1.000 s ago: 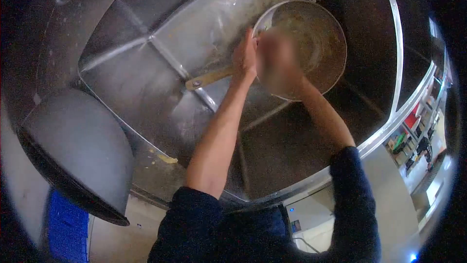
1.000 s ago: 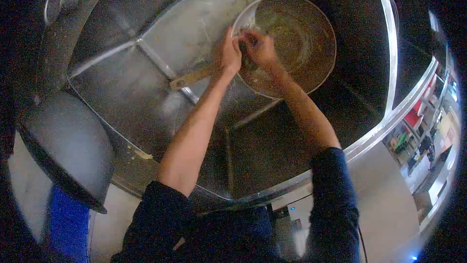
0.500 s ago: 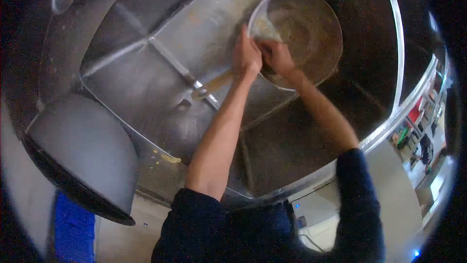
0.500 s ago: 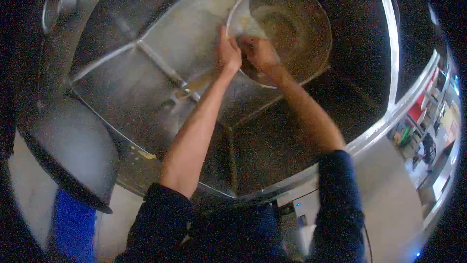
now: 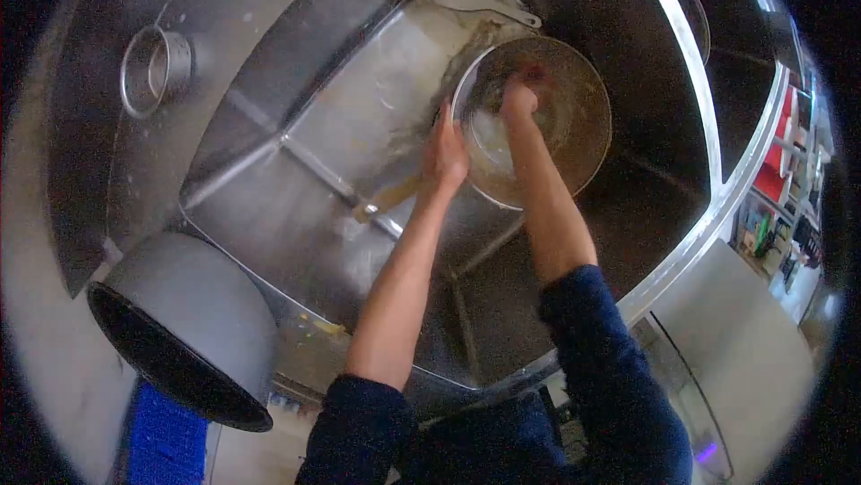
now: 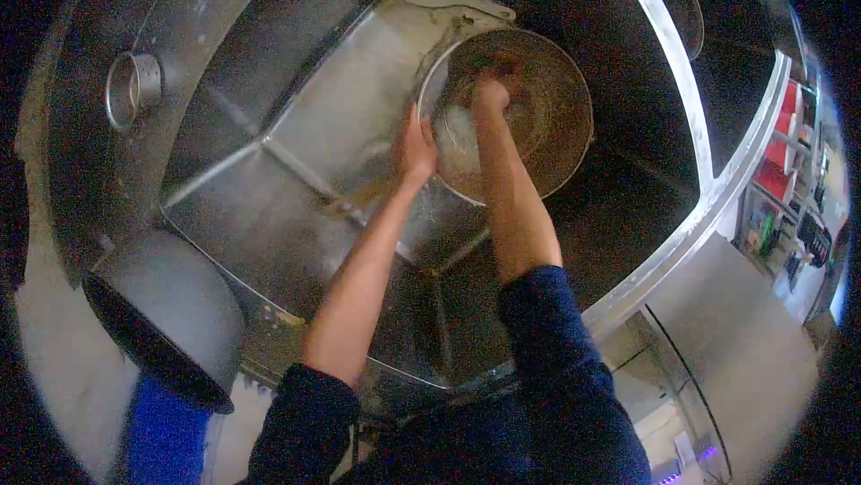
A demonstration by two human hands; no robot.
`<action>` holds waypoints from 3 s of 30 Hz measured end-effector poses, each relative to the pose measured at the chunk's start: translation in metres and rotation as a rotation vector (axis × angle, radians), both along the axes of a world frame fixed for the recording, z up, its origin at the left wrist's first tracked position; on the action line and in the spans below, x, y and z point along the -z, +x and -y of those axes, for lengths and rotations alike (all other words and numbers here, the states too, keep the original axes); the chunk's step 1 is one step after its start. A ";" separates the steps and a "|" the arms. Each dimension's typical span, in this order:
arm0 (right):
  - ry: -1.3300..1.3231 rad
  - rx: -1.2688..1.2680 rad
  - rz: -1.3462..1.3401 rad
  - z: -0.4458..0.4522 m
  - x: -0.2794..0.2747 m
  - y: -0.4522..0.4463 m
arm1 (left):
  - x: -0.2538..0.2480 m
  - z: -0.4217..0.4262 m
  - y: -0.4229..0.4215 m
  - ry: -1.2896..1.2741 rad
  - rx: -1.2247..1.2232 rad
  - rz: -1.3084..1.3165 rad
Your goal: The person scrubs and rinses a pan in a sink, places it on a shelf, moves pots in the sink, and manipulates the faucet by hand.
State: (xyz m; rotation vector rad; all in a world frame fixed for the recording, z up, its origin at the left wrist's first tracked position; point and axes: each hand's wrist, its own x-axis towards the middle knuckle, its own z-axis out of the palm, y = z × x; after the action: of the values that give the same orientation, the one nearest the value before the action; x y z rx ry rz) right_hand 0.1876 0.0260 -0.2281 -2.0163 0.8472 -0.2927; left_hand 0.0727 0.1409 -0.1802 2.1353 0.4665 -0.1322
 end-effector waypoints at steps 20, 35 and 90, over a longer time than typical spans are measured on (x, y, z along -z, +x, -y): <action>-0.091 -1.299 -0.312 0.004 -0.078 -0.108 | -0.055 0.042 -0.097 -1.099 -0.225 -0.693; -0.478 0.045 -0.137 -0.050 -0.013 -0.044 | -0.173 0.005 -0.117 -0.786 -0.202 -0.719; -0.473 -0.848 0.130 0.255 -0.319 -0.175 | -0.008 0.008 -0.077 -0.284 0.229 -0.657</action>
State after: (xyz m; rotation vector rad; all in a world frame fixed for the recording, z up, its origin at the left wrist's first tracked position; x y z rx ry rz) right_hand 0.0130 -0.2288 0.0905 -2.5565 -0.2275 -0.1334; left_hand -0.0039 0.1328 -0.1726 1.8225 0.5339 -0.9893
